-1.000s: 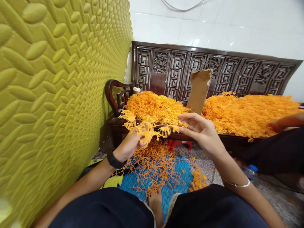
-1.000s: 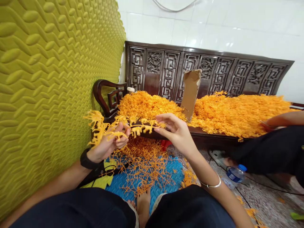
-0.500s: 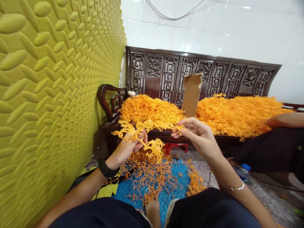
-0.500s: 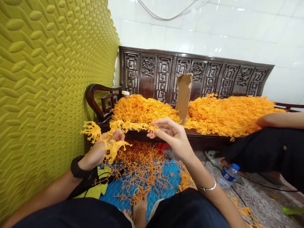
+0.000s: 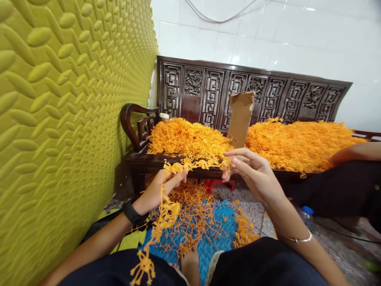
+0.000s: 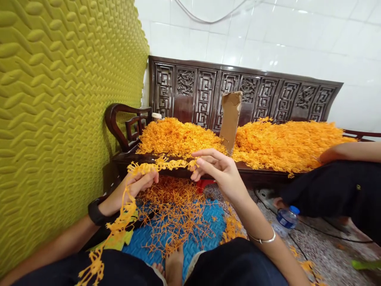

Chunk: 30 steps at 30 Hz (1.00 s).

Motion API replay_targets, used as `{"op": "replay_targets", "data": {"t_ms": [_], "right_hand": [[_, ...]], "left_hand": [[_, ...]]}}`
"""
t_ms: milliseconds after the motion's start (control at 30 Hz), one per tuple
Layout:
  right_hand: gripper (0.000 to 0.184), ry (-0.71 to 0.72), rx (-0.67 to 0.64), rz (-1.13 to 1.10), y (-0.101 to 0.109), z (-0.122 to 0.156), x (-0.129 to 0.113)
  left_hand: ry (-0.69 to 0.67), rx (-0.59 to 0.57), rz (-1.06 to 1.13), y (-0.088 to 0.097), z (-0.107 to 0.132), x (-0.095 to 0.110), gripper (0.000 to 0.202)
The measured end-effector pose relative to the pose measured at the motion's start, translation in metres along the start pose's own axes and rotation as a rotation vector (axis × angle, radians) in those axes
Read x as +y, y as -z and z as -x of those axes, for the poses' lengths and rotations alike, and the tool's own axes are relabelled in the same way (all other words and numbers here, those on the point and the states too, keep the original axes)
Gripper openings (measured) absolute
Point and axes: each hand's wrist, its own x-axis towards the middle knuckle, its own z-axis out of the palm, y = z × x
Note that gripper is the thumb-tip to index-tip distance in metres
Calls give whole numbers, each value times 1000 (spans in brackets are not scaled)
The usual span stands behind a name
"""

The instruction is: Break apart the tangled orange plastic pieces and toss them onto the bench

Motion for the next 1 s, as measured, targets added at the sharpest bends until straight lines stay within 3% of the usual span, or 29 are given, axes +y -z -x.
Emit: {"op": "replay_targets", "data": {"t_ms": [100,233,333,567,733,1000], "right_hand": [[12,25,-12,1,3,0,3],[9,56,90,-47,4,-2,4],[17,20,86,-75,5,-4,4],[14,-35,182,83,6,-4,14],[28,97,321,201,7,-5,20],[14,408,656,506,5,0,2]], "left_hand": [[-28,-29,-15,2,-1,-2,39],[-58,-135,-77,5,0,-2,42],[-64,-205,-90,6,0,0,43],[-69,-254,-104,6,1,2,42],[-50,-294,-142,4,1,-1,39],[-122,-321,-138,-11,4,15,37]]}}
